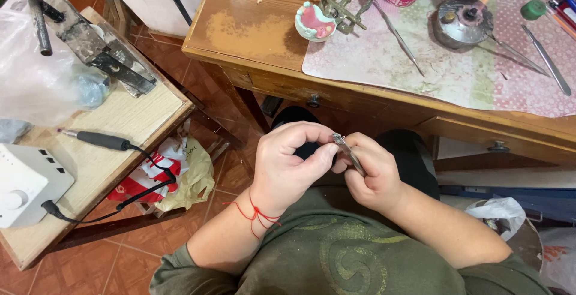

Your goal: The person works on a dental prosthesis, using pliers to adjust a small metal component and a rotary tool to grind a small piece of material. They then fit the prosthesis onto a dental model and use a heated metal tool to apply material to the model.

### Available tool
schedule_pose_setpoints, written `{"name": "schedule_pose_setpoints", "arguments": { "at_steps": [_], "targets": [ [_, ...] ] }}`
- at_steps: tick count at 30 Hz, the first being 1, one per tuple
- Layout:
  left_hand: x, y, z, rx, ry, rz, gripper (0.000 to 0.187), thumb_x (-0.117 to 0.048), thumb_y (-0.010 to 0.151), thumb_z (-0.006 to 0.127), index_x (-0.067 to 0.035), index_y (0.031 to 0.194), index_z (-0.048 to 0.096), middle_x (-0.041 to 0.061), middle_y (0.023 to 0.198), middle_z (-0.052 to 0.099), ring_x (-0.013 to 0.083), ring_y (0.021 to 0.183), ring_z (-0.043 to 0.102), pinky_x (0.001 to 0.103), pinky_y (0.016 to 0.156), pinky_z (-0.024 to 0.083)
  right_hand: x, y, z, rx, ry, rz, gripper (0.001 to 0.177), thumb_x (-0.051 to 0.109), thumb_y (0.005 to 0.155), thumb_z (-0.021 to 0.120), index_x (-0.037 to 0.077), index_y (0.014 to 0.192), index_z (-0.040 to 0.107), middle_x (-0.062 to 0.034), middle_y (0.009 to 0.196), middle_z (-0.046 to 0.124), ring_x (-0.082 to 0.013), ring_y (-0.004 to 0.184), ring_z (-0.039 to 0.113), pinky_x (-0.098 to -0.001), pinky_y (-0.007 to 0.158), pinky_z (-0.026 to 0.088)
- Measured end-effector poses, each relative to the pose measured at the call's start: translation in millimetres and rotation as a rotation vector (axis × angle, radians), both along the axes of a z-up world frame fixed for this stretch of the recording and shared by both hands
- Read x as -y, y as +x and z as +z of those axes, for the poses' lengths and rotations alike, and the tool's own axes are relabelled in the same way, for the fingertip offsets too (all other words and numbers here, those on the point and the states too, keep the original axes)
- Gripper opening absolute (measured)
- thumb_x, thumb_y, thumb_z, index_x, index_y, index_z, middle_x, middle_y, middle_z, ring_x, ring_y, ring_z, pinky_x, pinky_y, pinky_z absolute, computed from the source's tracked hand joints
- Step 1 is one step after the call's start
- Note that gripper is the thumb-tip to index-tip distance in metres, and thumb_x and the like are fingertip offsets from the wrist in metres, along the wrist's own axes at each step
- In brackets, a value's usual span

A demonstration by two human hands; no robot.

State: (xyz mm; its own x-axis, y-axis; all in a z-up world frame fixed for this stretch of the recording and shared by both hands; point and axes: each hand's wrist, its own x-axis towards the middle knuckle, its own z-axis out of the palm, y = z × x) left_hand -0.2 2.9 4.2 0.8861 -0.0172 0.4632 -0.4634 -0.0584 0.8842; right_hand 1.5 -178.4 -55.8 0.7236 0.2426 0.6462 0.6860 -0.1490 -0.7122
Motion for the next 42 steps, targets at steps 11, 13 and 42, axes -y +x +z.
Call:
{"name": "schedule_pose_setpoints", "arguments": {
  "at_steps": [11, 13, 42],
  "targets": [
    [-1, 1, 6, -0.096, -0.003, -0.081, 0.004, -0.005, 0.083, 0.075, -0.007, 0.086, 0.077, 0.006, 0.074, 0.073, 0.0179, 0.074, 0.070, 0.033, 0.072, 0.058, 8, 7, -17, -0.047, 0.076, 0.176, 0.031, -0.011, 0.071, 0.048, 0.009, 0.071, 0.071, -0.0103, 0.076, 0.066, -0.0268, 0.065, 0.065, -0.0353, 0.060, 0.056],
    [0, 0, 6, -0.098, -0.007, -0.092, 0.004, -0.005, 0.084, 0.075, -0.007, 0.086, 0.077, 0.006, 0.074, 0.073, 0.0175, 0.074, 0.070, 0.032, 0.072, 0.058, 9, 8, -18, -0.051, 0.081, 0.192, 0.031, -0.011, 0.071, 0.047, 0.009, 0.071, 0.071, -0.0097, 0.075, 0.066, -0.0265, 0.064, 0.064, -0.0348, 0.060, 0.056],
    [8, 9, 14, -0.022, 0.010, -0.094, 0.004, -0.003, 0.086, 0.076, -0.007, 0.086, 0.077, 0.005, 0.075, 0.073, 0.0179, 0.074, 0.071, 0.032, 0.071, 0.058, 20, 2, 14, -0.073, -0.013, 0.071, 0.029, -0.012, 0.075, 0.048, 0.005, 0.078, 0.071, -0.0129, 0.083, 0.069, -0.0268, 0.067, 0.065, -0.0341, 0.061, 0.055]
  ]
}}
